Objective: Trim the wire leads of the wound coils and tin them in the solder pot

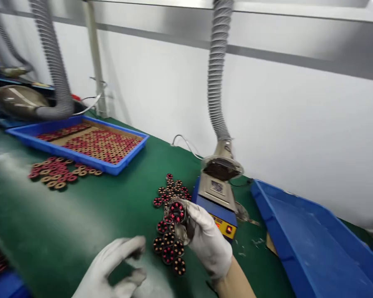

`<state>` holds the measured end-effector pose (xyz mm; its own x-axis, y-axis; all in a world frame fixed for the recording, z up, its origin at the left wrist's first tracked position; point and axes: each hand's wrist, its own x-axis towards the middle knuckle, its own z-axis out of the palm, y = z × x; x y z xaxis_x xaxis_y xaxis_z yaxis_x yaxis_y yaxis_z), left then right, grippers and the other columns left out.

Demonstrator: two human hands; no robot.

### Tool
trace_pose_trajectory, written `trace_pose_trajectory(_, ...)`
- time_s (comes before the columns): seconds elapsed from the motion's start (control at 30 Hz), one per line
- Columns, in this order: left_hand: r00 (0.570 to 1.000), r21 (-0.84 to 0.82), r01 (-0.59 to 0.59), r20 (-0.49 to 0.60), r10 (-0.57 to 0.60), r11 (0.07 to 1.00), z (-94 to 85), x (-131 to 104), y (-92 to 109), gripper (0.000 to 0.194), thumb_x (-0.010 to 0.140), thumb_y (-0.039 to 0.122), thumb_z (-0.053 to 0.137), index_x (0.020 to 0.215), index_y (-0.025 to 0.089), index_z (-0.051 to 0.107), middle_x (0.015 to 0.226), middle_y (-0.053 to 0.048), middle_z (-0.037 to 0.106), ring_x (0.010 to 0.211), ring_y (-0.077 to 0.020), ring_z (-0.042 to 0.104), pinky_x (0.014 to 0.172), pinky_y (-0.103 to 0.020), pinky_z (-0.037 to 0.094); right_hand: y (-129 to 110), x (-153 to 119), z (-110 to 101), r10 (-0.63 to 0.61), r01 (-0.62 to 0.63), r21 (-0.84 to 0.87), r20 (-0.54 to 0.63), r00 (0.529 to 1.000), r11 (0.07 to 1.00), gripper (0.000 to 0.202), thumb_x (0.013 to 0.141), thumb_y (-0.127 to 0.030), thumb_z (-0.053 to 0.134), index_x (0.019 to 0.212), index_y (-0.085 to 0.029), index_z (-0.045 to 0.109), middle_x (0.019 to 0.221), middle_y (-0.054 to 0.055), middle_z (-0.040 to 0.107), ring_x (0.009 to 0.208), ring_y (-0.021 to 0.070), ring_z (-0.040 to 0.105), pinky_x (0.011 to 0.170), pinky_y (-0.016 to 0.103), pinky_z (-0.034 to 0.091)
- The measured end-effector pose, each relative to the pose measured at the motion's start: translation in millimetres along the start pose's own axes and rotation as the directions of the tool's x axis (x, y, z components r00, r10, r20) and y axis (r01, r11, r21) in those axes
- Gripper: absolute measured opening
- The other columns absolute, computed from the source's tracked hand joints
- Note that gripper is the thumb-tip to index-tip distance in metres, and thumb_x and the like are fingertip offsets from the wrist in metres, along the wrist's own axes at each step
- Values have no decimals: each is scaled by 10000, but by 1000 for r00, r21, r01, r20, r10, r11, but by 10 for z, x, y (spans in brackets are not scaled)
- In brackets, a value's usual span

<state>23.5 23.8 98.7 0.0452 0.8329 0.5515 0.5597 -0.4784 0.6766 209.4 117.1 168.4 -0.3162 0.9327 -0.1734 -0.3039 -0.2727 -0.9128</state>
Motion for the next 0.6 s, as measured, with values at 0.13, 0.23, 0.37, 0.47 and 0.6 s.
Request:
trace_pose_trajectory(0.13,998,159,-60,-16,63,985,-245,151,80,418,770,183,541,1168,246,431,904,-40,616,768,-174,573,689,-306,462,466,10,360,116,-116,-6,99,988,993,232,682,-409,649,887,-305,680,979,19,685,864,222,633,690,341,520)
trace_pose_trajectory(0.23,994,350,69,52,-93,934,-439,62,-33,304,743,228,582,1037,249,509,735,11,603,640,-173,553,611,-315,414,843,112,615,172,-166,-46,226,959,985,266,680,-407,658,928,-309,669,1007,18,679,882,233,632,663,335,535)
trace_pose_trajectory(0.37,931,402,303,71,-359,864,-823,-289,-319,239,774,216,562,1005,270,535,845,43,647,743,-149,599,687,-264,427,1439,332,918,228,-163,-197,375,899,967,340,646,-486,661,908,-270,676,877,62,708,734,273,656,504,353,530)
trace_pose_trajectory(0.47,807,330,569,-47,-589,754,-1235,-692,-554,259,794,162,487,1019,280,539,964,57,648,872,-124,596,766,-202,428,1810,424,1014,246,-58,-473,346,906,879,428,613,-509,677,953,-249,661,986,79,684,872,300,635,677,396,543)
trace_pose_trajectory(0.6,549,341,823,-270,-791,454,-1696,-1246,-916,244,786,243,475,1017,227,550,950,-24,658,884,-199,599,773,-280,436,1995,401,974,94,177,-729,315,944,662,370,663,-513,620,921,-251,655,1030,72,662,997,305,580,932,452,423)
